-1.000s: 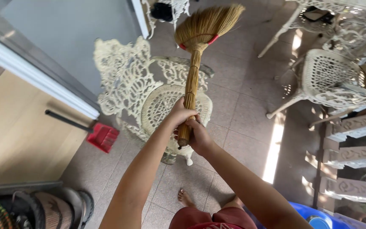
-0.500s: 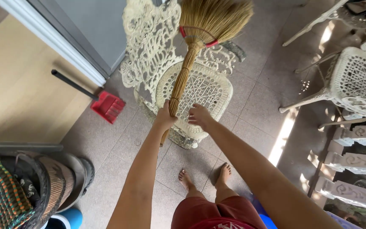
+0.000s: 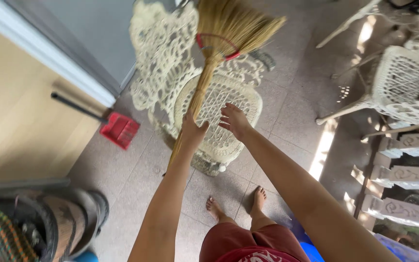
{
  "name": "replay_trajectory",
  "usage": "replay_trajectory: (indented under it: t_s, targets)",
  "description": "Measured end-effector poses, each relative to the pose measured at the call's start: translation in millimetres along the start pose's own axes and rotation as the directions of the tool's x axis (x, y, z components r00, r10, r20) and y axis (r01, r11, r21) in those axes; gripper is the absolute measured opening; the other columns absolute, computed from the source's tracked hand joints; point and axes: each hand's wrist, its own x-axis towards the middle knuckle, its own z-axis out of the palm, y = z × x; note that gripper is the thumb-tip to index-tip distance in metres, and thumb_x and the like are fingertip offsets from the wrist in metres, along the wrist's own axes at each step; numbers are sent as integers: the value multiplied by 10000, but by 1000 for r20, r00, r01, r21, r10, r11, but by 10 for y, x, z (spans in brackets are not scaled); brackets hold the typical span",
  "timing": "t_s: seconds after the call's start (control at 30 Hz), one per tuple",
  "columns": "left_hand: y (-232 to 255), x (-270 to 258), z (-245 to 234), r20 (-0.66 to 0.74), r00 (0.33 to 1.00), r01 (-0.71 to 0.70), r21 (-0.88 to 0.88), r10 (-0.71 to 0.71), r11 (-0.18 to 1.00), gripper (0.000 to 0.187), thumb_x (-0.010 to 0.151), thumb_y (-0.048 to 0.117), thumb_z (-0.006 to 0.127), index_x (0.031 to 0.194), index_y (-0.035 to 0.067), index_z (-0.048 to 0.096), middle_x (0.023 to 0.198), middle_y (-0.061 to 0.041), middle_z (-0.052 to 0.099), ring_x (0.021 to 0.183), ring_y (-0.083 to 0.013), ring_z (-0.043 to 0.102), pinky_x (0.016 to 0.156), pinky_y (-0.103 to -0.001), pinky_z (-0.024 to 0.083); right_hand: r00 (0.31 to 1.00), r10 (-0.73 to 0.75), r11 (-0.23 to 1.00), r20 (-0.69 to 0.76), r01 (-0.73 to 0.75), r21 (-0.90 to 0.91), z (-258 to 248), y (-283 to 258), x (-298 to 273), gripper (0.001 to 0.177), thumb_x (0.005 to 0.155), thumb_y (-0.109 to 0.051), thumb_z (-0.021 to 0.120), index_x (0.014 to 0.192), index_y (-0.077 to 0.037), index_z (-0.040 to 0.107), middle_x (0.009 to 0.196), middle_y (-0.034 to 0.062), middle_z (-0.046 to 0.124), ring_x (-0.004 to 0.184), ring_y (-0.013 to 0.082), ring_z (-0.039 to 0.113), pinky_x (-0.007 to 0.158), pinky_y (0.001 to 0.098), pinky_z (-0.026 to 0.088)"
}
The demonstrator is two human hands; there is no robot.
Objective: Sweeping a balcony or patio floor with a broom and moving ornate chairs to clean under them.
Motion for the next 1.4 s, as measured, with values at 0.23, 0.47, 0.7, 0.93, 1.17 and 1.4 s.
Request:
replay_trajectory:
  t_s: [0.23, 0.47, 0.7, 0.93, 1.17, 1.4]
  targets:
    - [1075, 165, 576, 36, 948, -302, -226, 317, 926, 911, 875, 315, 764, 1579, 10, 274, 1568, -278, 346, 1454, -407, 377, 1172, -489, 352, 960, -184, 976, -210, 204, 73, -1089, -687, -457, 705, 956, -244, 580, 1592, -94, 315, 1473, 118, 531, 1239, 284, 580, 976, 419, 571]
    - [2501, -1, 1471, 300, 874, -325, -224, 383, 919, 899, 884, 323, 732, 1586, 47, 243, 1614, -227, 278, 1495, -376, 322, 1177, -473, 358, 868, -252, 927, -429, 344, 151, -2577, -1087, -1146, 727, 960, -279, 603, 1596, -105, 295, 1527, 142, 453, 1310, 326, 536, 1022, 442, 549]
    - [3709, -292, 2820, 442, 749, -388, -311, 493, 868, 879, 903, 328, 712, 1590, 53, 237, 1630, -221, 261, 1498, -365, 325, 1149, -467, 405, 774, -253, 861, -581, 453, 230, -4283, -1285, -1737, 719, 949, -269, 620, 1587, -143, 314, 1475, 124, 480, 1264, 311, 559, 1009, 455, 551]
    - [4806, -475, 4426, 443, 650, -520, -333, 617, 787, 870, 876, 322, 746, 1562, 23, 304, 1587, -235, 355, 1478, -359, 379, 1168, -452, 391, 665, -253, 796, -703, 556, 240, -6078, -1497, -2173, 629, 951, -255, 610, 1540, -131, 428, 1364, 92, 542, 1163, 288, 575, 927, 451, 554]
    - [5747, -361, 5512, 370, 524, -669, -379, 767, 639, 872, 802, 283, 793, 1503, -35, 383, 1488, -270, 479, 1395, -390, 479, 1168, -435, 389, 575, -372, 720, -729, 674, 164, -7396, -2025, -2364, 566, 964, -247, 592, 1498, -95, 480, 1207, 96, 585, 1021, 263, 613, 835, 436, 543]
    - [6610, 157, 6231, 381, 451, -725, -372, 807, 580, 902, 809, 318, 795, 1522, -23, 361, 1482, -281, 470, 1384, -403, 466, 1169, -451, 383, 495, -345, 693, -798, 708, 139, -8221, -2722, -2089, 584, 939, -220, 611, 1489, -107, 448, 1201, 72, 574, 1029, 257, 616, 852, 443, 579]
